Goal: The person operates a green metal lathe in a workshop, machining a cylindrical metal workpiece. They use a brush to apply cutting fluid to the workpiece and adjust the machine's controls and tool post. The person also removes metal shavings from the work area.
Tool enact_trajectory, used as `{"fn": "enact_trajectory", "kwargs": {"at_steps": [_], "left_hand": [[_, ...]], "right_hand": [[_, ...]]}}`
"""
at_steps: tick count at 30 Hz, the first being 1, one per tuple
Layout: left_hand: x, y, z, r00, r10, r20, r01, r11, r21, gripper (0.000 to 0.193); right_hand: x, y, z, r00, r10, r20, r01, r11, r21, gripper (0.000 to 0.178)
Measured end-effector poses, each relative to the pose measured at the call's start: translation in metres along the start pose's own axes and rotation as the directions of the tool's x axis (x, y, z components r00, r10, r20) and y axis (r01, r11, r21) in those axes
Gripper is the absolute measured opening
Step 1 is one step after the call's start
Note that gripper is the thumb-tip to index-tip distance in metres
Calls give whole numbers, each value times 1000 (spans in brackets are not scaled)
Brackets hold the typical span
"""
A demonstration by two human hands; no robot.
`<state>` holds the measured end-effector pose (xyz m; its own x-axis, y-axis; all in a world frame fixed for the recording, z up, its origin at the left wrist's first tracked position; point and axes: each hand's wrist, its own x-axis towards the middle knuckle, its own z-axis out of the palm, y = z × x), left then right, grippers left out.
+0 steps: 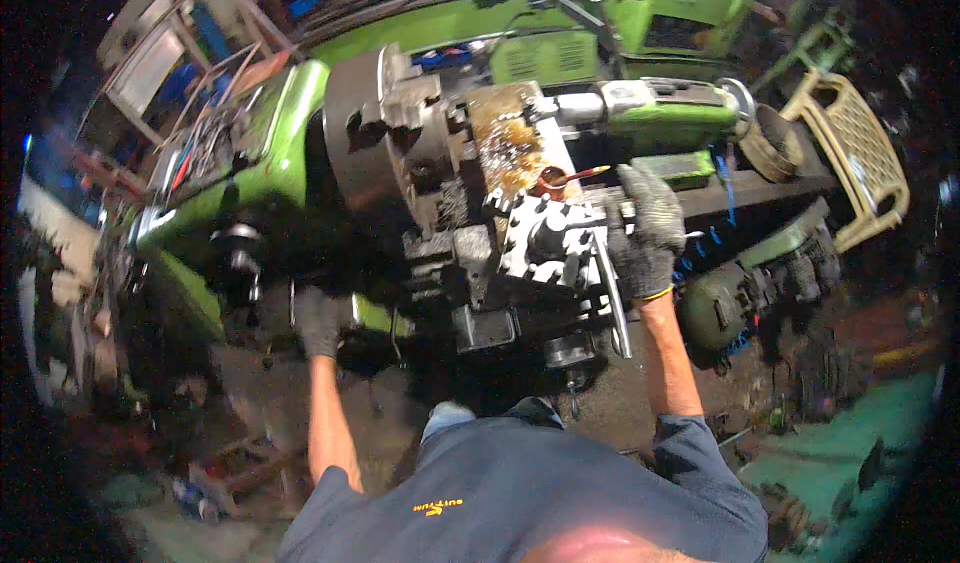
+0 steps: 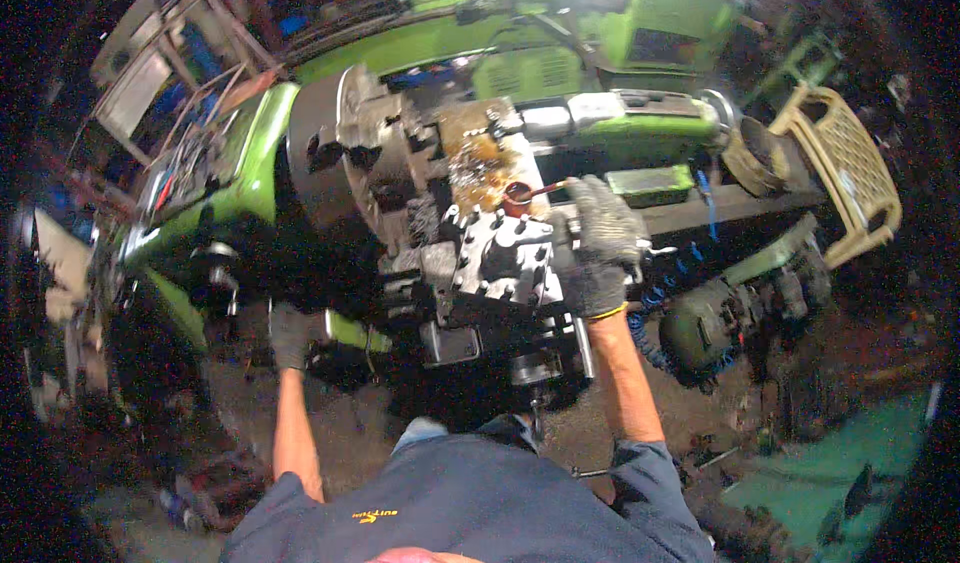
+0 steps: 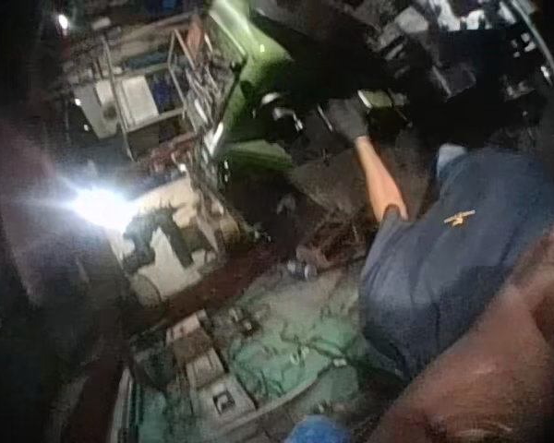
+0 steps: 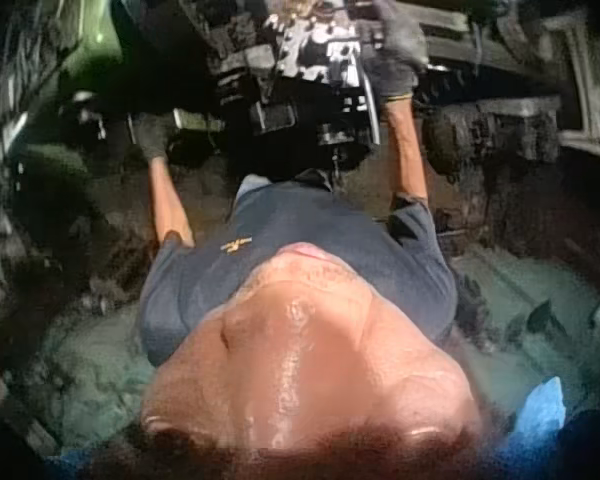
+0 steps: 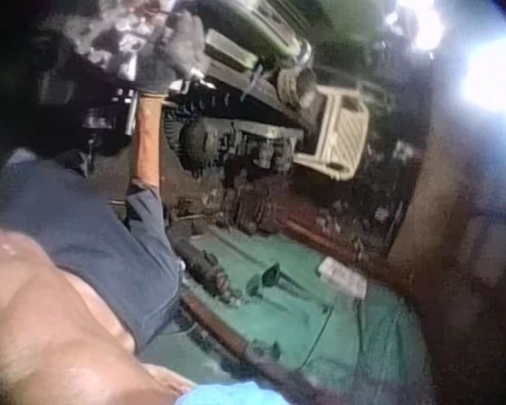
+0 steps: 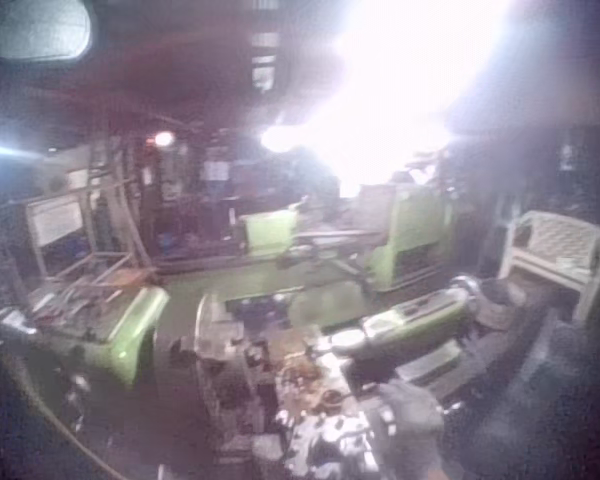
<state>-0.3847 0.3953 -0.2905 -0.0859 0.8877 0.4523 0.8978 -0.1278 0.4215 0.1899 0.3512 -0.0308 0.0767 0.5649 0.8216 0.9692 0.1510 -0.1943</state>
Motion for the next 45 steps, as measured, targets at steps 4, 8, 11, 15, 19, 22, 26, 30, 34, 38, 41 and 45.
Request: {"fn": "enact_trajectory", "kwargs": {"at_steps": [4,8,11,15,19,22,26,30,34,38,41,45], "left_hand": [[201,135,-108,947,2,-322,-118,933,-341,50],[315,84,-118,852,434,-294,-504,832,-231,32],[322,80,-115,932,342,-121,-355,789,-502,12],[297,26,-149,984,161,-79,-170,701,-693,20],[238,11,-191,970,-60,-236,-130,694,-708,32],[172,-22,-177,927,-275,-255,27,728,-685,25],[55,-116,-111,870,-492,-37,416,771,-483,24],[-4,-141,-88,955,-290,58,289,957,29,17],[75,-110,-58,848,-283,447,138,934,330,33],[34,-265,14,988,-38,152,-15,944,330,48],[111,-168,29,894,-22,447,-54,986,156,37],[111,-197,21,924,169,344,-338,782,523,29]], "right_hand": [[18,-68,15,1000,31,-1,-30,970,240,46],[31,-145,70,981,22,191,-84,942,325,57],[32,-191,113,948,81,308,-192,918,348,68],[41,-236,155,962,48,269,-127,950,285,90],[58,-278,208,955,37,295,-122,954,274,112],[50,-279,233,985,48,169,-53,998,27,113],[65,-274,228,974,33,223,-45,998,51,120],[63,-275,247,986,-7,167,-5,997,74,107],[89,-266,235,978,69,198,-68,998,-10,102],[140,-323,207,851,181,493,-277,952,129,98],[113,-299,214,857,251,449,-213,968,-135,88],[10,-287,204,994,-50,99,33,986,166,71]]}}
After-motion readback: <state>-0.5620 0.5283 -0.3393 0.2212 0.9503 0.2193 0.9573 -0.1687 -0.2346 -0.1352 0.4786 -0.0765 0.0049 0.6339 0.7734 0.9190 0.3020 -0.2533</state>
